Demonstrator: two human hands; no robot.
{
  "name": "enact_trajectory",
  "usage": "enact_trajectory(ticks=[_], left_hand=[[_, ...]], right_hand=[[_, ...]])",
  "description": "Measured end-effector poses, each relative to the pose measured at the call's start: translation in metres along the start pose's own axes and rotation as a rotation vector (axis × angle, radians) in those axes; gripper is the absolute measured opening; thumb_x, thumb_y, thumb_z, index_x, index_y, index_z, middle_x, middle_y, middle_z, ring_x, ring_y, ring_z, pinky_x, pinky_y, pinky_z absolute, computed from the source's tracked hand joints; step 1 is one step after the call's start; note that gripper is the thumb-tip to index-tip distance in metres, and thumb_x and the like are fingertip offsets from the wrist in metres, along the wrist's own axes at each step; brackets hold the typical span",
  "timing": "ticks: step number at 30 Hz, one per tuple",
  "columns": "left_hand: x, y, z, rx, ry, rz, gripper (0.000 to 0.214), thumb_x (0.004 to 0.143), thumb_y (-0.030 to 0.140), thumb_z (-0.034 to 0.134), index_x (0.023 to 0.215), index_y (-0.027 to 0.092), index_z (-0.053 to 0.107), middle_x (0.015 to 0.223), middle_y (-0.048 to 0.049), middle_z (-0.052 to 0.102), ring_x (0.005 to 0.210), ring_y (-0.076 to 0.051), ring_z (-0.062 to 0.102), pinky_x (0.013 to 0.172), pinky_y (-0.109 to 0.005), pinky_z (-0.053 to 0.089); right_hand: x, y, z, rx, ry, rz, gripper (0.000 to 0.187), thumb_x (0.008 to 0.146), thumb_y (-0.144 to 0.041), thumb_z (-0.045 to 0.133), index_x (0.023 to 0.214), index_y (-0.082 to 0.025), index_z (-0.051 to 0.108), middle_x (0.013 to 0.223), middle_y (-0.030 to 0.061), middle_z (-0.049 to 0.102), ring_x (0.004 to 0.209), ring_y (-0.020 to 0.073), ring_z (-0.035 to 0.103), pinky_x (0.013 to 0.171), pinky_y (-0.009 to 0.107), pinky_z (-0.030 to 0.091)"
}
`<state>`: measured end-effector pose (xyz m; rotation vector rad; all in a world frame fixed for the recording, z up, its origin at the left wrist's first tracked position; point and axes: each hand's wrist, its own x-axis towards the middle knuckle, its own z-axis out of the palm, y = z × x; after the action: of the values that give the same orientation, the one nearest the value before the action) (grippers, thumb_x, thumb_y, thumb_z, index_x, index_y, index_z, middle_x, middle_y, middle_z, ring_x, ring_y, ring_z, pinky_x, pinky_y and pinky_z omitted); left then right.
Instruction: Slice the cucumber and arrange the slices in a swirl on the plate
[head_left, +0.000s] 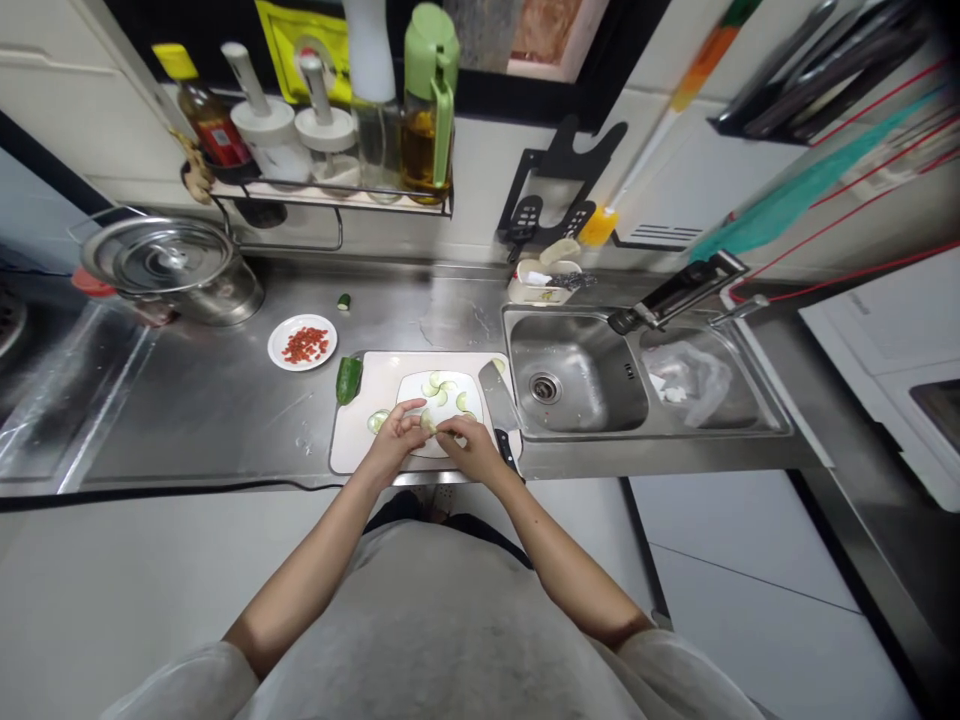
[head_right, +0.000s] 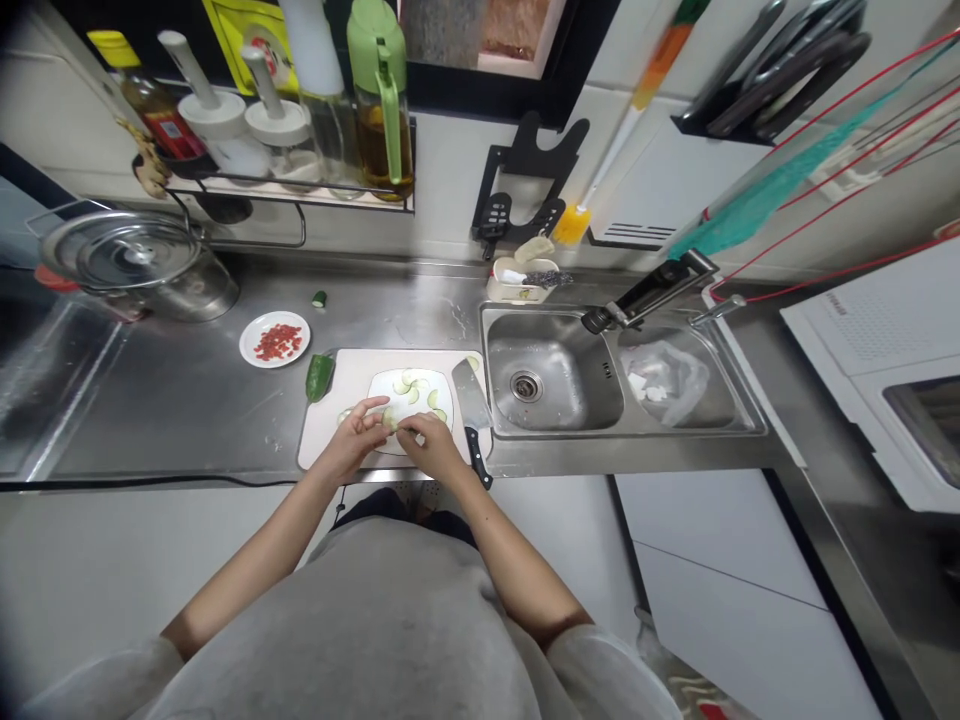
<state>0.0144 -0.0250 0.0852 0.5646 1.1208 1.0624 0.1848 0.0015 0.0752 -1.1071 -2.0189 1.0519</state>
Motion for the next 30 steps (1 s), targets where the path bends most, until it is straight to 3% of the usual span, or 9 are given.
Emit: enact_trajectory(ticks=[4,9,14,21,30], left_hand=[[0.005,-0.013,0.003,0.07,-0.038,0.029,0.065,0.061,0.034,0.08,0.118,0.02,0.053,0.08,0.0031,0.059,0.066,-0.007,0.052,0.066,-0.022,0.041],[0.018,-0.025,0.012,0.131,-0.082,0.06,0.056,0.062,0.03,0.079,0.111,0.018,0.056,0.074,0.0047,0.056,0.065,-0.006,0.051,0.067,-0.022,0.04],[0.044,-0.031,0.019,0.204,-0.076,0.117,0.052,0.06,0.025,0.077,0.107,0.016,0.057,0.068,0.0058,0.053,0.062,-0.007,0.049,0.063,-0.021,0.039],[0.072,-0.041,0.024,0.41,-0.009,0.163,0.039,0.062,0.024,0.072,0.099,0.016,0.062,0.064,0.0062,0.051,0.056,-0.008,0.045,0.057,-0.021,0.037],[0.076,-0.047,0.03,0.768,0.126,0.133,0.025,0.069,0.024,0.065,0.094,0.021,0.067,0.064,0.005,0.057,0.059,-0.011,0.053,0.059,-0.023,0.039]], right_hand=[[-0.008,0.008,-0.005,0.032,-0.028,0.103,0.014,0.085,-0.023,0.055,0.086,-0.02,0.069,0.08,0.0017,0.068,0.074,0.0138,0.055,0.069,0.026,0.041],[-0.006,0.023,-0.021,0.002,-0.16,0.171,0.014,0.083,-0.024,0.056,0.085,-0.02,0.069,0.076,-0.0004,0.066,0.068,0.0117,0.052,0.066,0.024,0.039],[0.01,0.045,-0.036,-0.009,-0.144,0.257,0.016,0.078,-0.032,0.063,0.087,-0.019,0.065,0.066,-0.004,0.057,0.063,0.011,0.047,0.062,0.023,0.037],[0.033,0.071,-0.047,-0.081,-0.228,0.253,0.012,0.077,-0.028,0.061,0.083,-0.018,0.063,0.065,-0.0045,0.056,0.062,0.0111,0.047,0.061,0.021,0.035],[0.049,0.085,-0.059,-0.294,-0.397,0.182,0.021,0.084,-0.017,0.052,0.092,-0.02,0.071,0.081,0.0016,0.069,0.075,0.0147,0.058,0.071,0.023,0.04]])
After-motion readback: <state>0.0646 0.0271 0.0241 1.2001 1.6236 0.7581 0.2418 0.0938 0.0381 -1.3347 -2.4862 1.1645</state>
